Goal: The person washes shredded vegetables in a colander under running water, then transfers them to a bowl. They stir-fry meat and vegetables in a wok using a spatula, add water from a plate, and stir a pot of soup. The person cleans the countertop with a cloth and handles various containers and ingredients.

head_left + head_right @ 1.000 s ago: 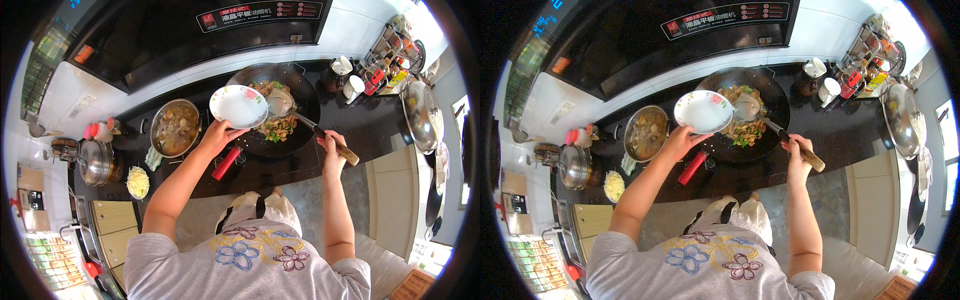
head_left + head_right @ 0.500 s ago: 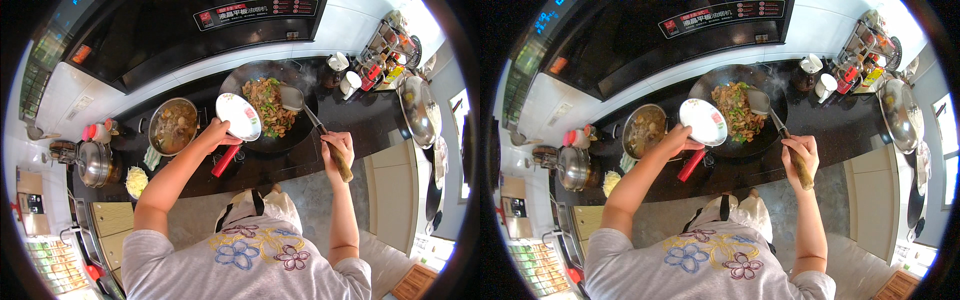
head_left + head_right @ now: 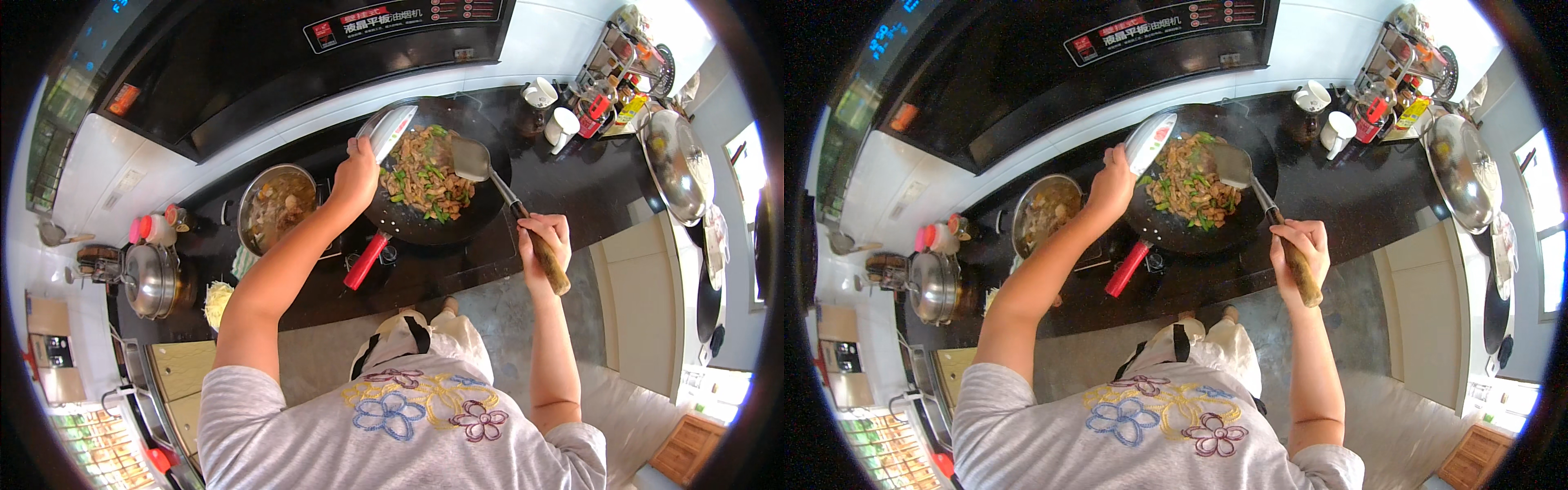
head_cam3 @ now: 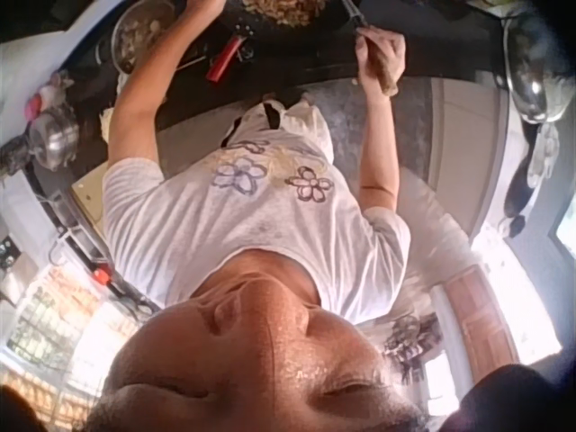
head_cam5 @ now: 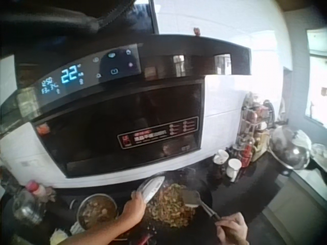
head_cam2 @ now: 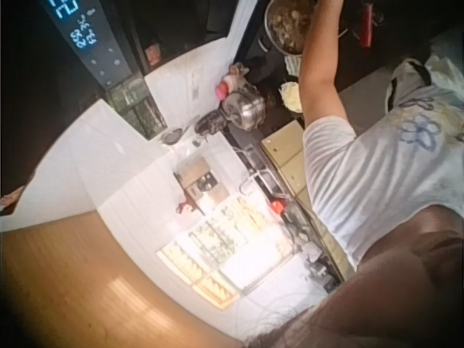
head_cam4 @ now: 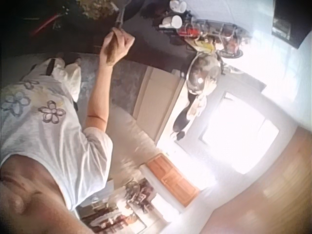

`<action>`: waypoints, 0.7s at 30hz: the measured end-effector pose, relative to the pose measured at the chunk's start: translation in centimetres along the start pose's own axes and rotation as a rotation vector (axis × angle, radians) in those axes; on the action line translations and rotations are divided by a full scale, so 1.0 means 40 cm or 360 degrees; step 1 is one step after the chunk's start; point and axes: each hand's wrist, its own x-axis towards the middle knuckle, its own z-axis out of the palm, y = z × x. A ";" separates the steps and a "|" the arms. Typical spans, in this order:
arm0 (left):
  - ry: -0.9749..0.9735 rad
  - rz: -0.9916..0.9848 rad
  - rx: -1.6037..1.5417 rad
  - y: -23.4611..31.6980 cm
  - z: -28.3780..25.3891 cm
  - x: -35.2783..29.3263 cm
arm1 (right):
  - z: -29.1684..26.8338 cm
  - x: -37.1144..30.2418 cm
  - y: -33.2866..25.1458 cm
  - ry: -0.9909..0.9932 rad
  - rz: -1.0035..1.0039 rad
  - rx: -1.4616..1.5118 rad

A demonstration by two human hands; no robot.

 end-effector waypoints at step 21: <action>-0.1093 -0.1183 -0.2750 0.603 0.200 -0.308 | -0.133 0.147 0.210 -0.0213 -0.0209 0.0544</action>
